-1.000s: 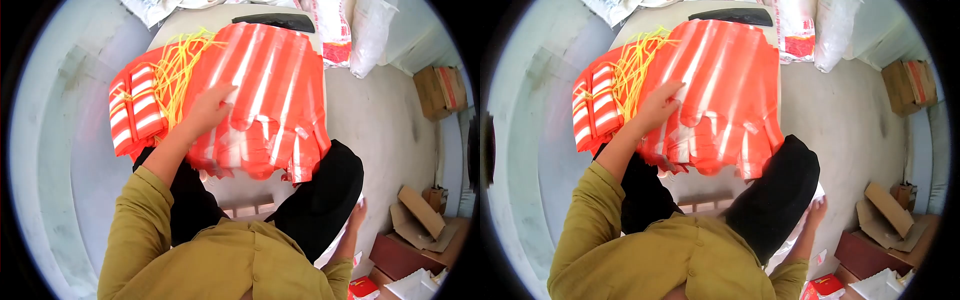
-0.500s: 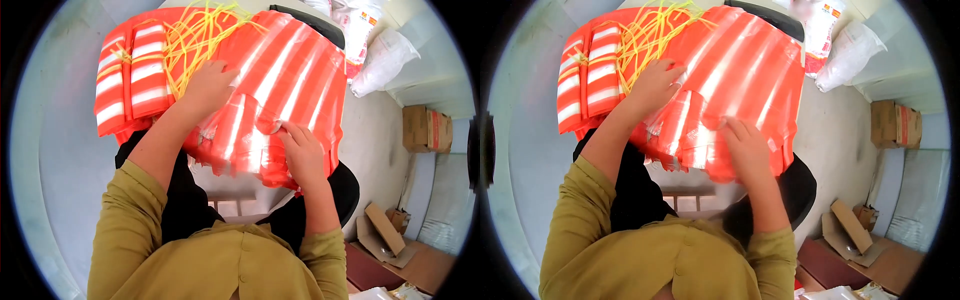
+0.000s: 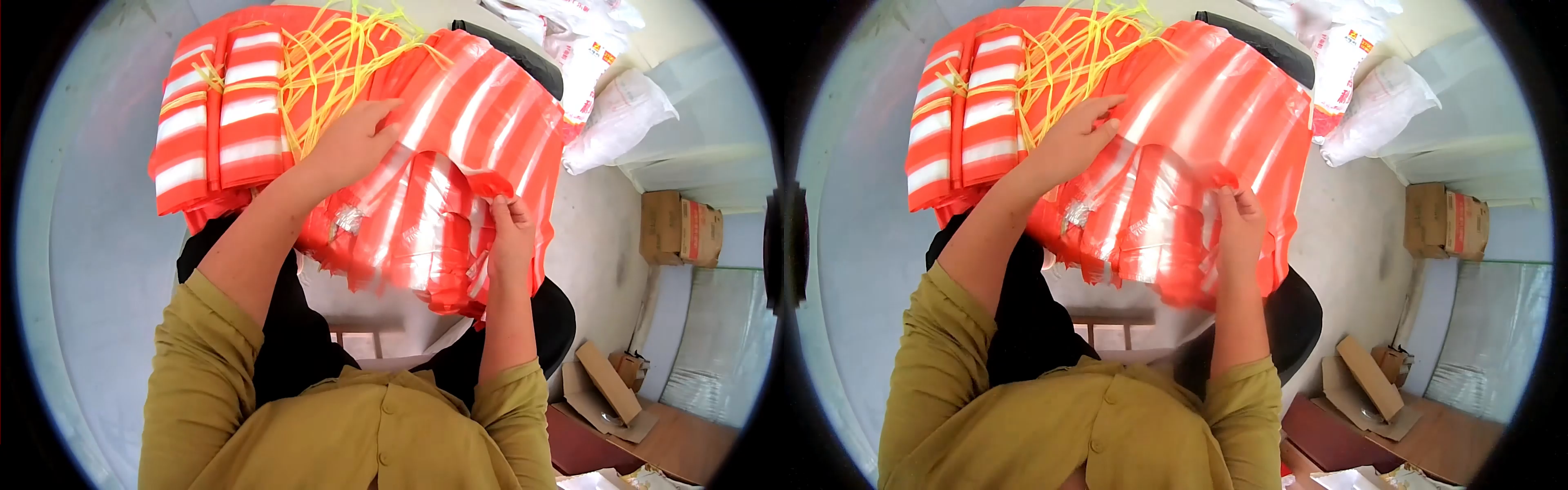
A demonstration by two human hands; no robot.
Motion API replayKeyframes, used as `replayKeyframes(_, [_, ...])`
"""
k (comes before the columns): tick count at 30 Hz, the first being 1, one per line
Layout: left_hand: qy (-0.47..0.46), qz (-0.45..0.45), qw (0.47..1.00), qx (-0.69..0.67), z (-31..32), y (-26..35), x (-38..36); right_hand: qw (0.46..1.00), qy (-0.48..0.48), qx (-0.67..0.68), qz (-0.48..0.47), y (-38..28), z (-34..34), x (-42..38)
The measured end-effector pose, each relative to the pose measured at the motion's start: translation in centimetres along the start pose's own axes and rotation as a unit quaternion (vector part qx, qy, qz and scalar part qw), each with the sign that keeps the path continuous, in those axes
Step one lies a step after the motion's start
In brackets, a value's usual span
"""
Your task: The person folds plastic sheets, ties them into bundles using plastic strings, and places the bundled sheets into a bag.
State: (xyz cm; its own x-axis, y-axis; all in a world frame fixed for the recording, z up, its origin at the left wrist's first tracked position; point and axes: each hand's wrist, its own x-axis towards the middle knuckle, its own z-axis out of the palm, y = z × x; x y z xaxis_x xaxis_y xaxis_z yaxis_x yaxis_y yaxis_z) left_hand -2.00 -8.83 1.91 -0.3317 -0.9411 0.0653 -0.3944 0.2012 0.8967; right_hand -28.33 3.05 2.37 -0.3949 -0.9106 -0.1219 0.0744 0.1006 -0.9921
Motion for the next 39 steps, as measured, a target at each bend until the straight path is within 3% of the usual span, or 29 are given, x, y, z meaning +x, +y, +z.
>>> replayKeyframes(4, [0.014, -0.102, 0.975, -0.197, 1.2, 1.9, 0.2, 1.000, 0.001, 0.006, -0.014, 0.1, -0.5, -0.6])
replayKeyframes(10, [0.044, -0.176, 0.950, -0.254, 2.6, 2.0, 1.4, 1.000, 0.000, 0.022, -0.015, -0.1, -1.8, -1.0])
replayKeyframes(13, [-0.022, -0.197, 0.947, -0.254, 2.2, 2.9, 0.8, 0.998, 0.008, 0.059, -0.020, -0.6, -1.7, -1.5])
replayKeyframes(16, [-0.008, -0.136, 0.982, -0.130, 2.0, 3.2, -0.6, 0.996, 0.015, 0.071, -0.043, 0.1, -2.7, -1.5])
replayKeyframes(19, [-0.039, -0.076, 0.979, -0.183, 0.9, 3.0, -3.3, 0.998, 0.046, 0.028, -0.027, -0.1, -2.8, -3.2])
replayKeyframes(22, [-0.147, -0.121, 0.971, -0.143, -1.6, 3.4, -5.8, 0.996, -0.010, -0.055, 0.075, 0.0, -3.3, -5.8])
replayKeyframes(25, [-0.191, -0.191, 0.917, -0.294, -2.3, 3.6, -8.2, 0.991, -0.052, -0.126, -0.011, 2.6, -3.9, -7.2])
replayKeyframes(29, [-0.221, -0.217, 0.899, -0.310, -1.7, 2.1, -9.1, 0.968, -0.114, -0.183, -0.129, 1.6, -1.6, -9.6])
replayKeyframes(30, [-0.225, -0.217, 0.898, -0.310, -1.7, 2.1, -9.2, 0.956, -0.190, -0.193, -0.112, 1.8, -1.0, -9.6])
replayKeyframes(33, [-0.234, -0.210, 0.899, -0.304, -1.8, 2.3, -9.1, 0.969, -0.239, -0.050, 0.029, 0.2, 4.3, -12.2])
replayKeyframes(36, [-0.235, -0.190, 0.916, -0.263, -1.9, 2.3, -9.1, 0.957, -0.260, 0.061, 0.113, 0.8, 6.0, -13.5])
replayKeyframes(39, [-0.237, -0.163, 0.937, -0.196, -1.6, 1.1, -8.8, 0.948, -0.215, 0.096, 0.213, 1.4, 5.5, -13.8])
